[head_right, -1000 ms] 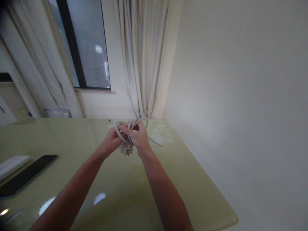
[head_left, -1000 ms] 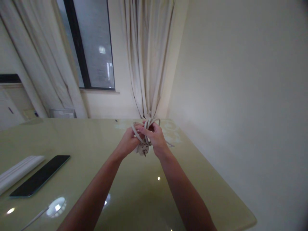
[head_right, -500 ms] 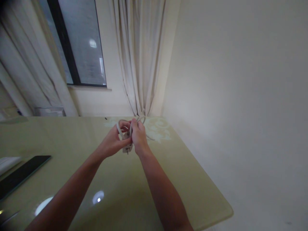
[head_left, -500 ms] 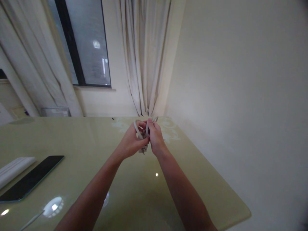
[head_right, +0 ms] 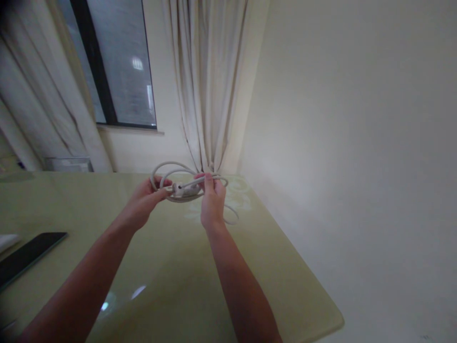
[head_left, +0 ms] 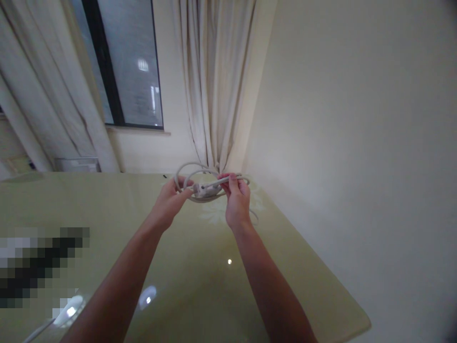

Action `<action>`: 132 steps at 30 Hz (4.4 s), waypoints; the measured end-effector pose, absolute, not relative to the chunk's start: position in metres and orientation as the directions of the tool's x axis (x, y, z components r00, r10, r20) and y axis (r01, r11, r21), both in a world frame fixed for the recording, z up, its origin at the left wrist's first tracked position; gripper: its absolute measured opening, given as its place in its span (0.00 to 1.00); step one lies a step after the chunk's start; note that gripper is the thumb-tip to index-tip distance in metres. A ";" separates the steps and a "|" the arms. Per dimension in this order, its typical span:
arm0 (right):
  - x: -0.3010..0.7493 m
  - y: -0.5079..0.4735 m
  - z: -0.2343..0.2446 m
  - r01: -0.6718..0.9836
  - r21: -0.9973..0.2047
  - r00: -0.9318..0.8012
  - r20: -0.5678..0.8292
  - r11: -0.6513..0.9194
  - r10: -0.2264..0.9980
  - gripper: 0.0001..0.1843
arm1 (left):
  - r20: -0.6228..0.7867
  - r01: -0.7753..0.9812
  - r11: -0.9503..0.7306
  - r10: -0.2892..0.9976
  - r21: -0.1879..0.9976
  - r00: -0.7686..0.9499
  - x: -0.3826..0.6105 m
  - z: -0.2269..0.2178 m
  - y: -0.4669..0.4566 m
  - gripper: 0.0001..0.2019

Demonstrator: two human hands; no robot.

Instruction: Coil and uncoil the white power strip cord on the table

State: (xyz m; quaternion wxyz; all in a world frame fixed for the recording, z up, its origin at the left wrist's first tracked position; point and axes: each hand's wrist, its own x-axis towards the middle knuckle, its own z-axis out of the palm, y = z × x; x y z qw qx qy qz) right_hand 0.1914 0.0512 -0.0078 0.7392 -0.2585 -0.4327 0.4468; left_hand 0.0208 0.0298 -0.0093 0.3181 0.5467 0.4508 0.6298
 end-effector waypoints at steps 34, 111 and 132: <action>0.237 0.048 0.009 -0.212 -0.961 -0.294 0.235 0.176 0.927 0.20 | 0.408 -0.092 -0.549 0.713 0.831 -0.571 -0.013 -0.029 0.058 0.17; 0.228 0.035 0.031 -0.505 -0.822 -0.004 0.306 0.262 0.952 0.29 | 0.262 -0.235 -0.322 0.931 0.917 -0.254 -0.015 0.009 0.023 0.11; 0.179 0.019 0.005 -0.304 -0.907 -0.291 0.381 0.293 0.878 0.24 | 0.462 0.141 -0.450 0.884 0.882 -0.068 0.055 0.014 -0.007 0.21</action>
